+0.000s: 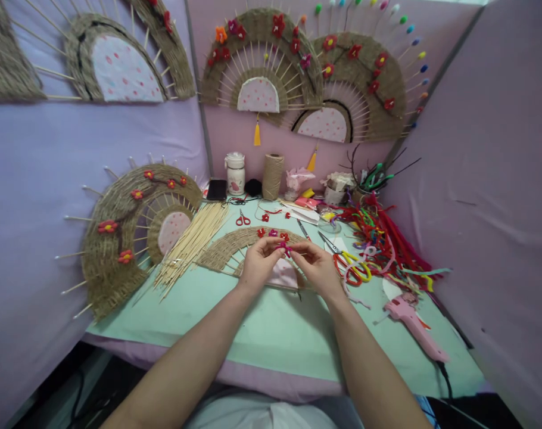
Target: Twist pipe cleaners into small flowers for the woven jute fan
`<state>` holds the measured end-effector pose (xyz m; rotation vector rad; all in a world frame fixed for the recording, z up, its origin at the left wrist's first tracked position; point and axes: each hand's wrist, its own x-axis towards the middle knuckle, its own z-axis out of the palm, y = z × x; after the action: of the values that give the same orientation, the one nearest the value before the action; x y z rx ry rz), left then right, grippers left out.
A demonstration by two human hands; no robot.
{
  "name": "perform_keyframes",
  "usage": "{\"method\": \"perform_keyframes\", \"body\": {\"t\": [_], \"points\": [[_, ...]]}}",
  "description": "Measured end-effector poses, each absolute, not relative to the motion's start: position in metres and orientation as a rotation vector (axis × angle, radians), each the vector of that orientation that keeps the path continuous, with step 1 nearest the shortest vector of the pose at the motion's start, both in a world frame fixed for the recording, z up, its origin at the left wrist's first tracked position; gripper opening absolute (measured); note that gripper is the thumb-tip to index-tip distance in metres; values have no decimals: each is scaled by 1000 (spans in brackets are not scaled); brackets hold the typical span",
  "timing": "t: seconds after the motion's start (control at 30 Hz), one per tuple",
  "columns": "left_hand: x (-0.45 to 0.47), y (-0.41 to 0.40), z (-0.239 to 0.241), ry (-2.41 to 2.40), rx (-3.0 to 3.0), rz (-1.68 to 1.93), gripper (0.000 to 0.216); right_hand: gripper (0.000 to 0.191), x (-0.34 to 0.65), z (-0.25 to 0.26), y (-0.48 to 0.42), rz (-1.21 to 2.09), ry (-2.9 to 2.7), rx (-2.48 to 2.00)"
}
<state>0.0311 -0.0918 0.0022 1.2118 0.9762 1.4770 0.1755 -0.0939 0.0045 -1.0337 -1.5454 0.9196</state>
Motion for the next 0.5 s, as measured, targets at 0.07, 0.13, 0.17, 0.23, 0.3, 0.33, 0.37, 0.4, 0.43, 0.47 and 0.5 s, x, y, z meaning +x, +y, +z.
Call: {"method": "perform_keyframes", "body": {"t": [0.07, 0.13, 0.17, 0.23, 0.3, 0.33, 0.37, 0.4, 0.43, 0.47, 0.5], "points": [[32, -93, 3, 974, 1215, 1468, 21, 20, 175, 0, -93, 872, -1559, -1051], [33, -95, 4, 992, 1244, 1469, 19, 20, 176, -3, -92, 831, -1565, -1079], [33, -96, 4, 1008, 1269, 1477, 18, 20, 175, -4, -92, 811, -1571, -1095], [33, -98, 4, 1043, 1344, 1500, 16, 20, 175, -4, -92, 771, -1588, -1131], [33, -99, 4, 1071, 1428, 1523, 15, 20, 174, -4, -93, 733, -1599, -1156], [32, -99, 4, 1081, 1458, 1530, 15, 21, 173, -4, -94, 711, -1604, -1160], [32, -99, 3, 1088, 1478, 1532, 15, 20, 172, -3, -95, 682, -1616, -1159], [32, -100, 3, 1096, 1488, 1532, 15, 20, 172, -2, -96, 639, -1638, -1154], [32, -100, 3, 1106, 1490, 1538, 15, 19, 171, -2, -96, 576, -1668, -1146], [33, -100, 2, 1119, 1489, 1543, 15, 19, 171, -1, -97, 497, -1706, -1137], [33, -100, 2, 1132, 1488, 1545, 15, 18, 171, 0, -97, 405, -1747, -1125]]}}
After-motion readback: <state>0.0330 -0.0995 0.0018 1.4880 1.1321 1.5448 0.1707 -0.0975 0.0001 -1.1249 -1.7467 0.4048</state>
